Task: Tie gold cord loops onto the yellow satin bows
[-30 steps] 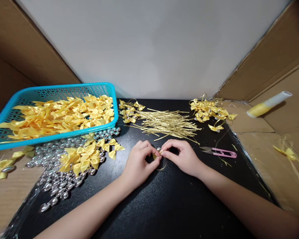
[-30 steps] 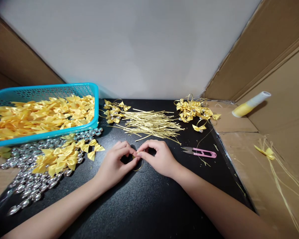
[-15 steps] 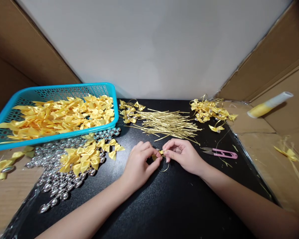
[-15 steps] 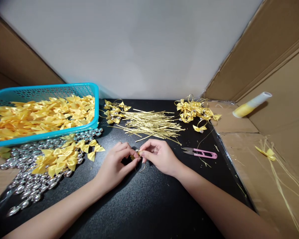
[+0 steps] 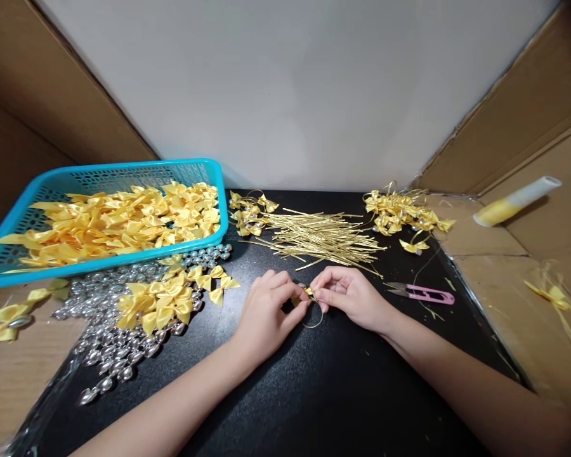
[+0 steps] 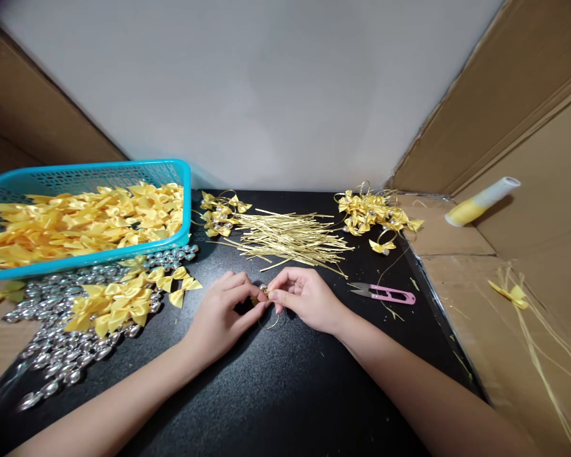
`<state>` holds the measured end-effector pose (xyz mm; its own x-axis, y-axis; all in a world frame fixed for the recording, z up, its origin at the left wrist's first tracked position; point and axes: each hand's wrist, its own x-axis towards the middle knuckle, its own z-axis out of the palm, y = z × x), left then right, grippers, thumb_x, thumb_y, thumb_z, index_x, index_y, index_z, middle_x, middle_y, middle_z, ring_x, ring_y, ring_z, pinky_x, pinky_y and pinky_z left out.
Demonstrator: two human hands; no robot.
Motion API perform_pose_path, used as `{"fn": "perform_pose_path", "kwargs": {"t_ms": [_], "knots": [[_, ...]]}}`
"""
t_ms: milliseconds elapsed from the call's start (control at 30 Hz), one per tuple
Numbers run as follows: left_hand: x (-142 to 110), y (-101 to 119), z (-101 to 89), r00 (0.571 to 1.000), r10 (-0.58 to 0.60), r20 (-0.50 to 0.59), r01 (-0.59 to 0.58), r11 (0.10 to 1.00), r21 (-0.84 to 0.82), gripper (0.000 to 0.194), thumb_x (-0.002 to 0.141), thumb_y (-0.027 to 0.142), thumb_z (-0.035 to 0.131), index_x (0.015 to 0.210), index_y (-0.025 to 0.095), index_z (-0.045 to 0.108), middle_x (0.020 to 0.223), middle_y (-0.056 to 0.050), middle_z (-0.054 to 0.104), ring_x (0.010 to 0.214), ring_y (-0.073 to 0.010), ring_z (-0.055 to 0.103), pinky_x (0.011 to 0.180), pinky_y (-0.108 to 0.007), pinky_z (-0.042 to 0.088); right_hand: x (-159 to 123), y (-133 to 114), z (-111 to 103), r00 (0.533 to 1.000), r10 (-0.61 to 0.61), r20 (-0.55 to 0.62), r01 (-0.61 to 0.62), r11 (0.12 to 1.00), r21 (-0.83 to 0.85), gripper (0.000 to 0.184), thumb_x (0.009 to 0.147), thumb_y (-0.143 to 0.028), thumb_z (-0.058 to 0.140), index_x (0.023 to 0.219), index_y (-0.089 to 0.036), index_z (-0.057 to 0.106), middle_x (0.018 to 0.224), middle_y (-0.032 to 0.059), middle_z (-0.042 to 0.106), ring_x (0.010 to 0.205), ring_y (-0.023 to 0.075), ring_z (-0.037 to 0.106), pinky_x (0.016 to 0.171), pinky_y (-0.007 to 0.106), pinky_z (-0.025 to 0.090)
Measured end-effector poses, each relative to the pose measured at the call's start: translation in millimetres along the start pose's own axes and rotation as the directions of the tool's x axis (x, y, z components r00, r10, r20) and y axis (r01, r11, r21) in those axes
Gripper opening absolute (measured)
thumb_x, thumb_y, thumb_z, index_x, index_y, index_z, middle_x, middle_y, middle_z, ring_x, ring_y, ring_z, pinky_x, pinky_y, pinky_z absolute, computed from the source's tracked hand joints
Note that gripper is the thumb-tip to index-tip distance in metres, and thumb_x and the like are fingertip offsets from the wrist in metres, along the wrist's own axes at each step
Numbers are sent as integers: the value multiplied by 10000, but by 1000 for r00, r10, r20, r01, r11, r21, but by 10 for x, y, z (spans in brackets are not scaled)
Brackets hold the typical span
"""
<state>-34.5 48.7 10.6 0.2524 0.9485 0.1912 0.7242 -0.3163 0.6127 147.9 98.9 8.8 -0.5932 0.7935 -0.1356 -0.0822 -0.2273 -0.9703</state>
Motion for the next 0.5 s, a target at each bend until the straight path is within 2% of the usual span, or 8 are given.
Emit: {"fn": "perform_pose_path", "kwargs": {"t_ms": [267, 500], "knots": [[1, -9, 8, 1000, 5, -2, -5, 999, 42, 110, 864, 226, 614, 765, 207, 657, 715, -18, 582, 726, -198, 503, 645, -324, 347, 11, -2, 2, 1000, 22, 10, -22, 1000, 9, 297, 699, -392, 796, 721, -151, 623, 688, -17, 618, 520, 65, 546, 539, 222, 480], [5, -16, -6, 1000, -3, -27, 2, 999, -46, 81, 847, 184, 625, 768, 199, 638, 741, -23, 605, 742, -199, 516, 664, -323, 385, 23, 4, 22, 999, 12, -36, -11, 1000, 6, 299, 698, -400, 795, 728, -160, 620, 643, -31, 611, 531, 76, 565, 574, 236, 499]]}}
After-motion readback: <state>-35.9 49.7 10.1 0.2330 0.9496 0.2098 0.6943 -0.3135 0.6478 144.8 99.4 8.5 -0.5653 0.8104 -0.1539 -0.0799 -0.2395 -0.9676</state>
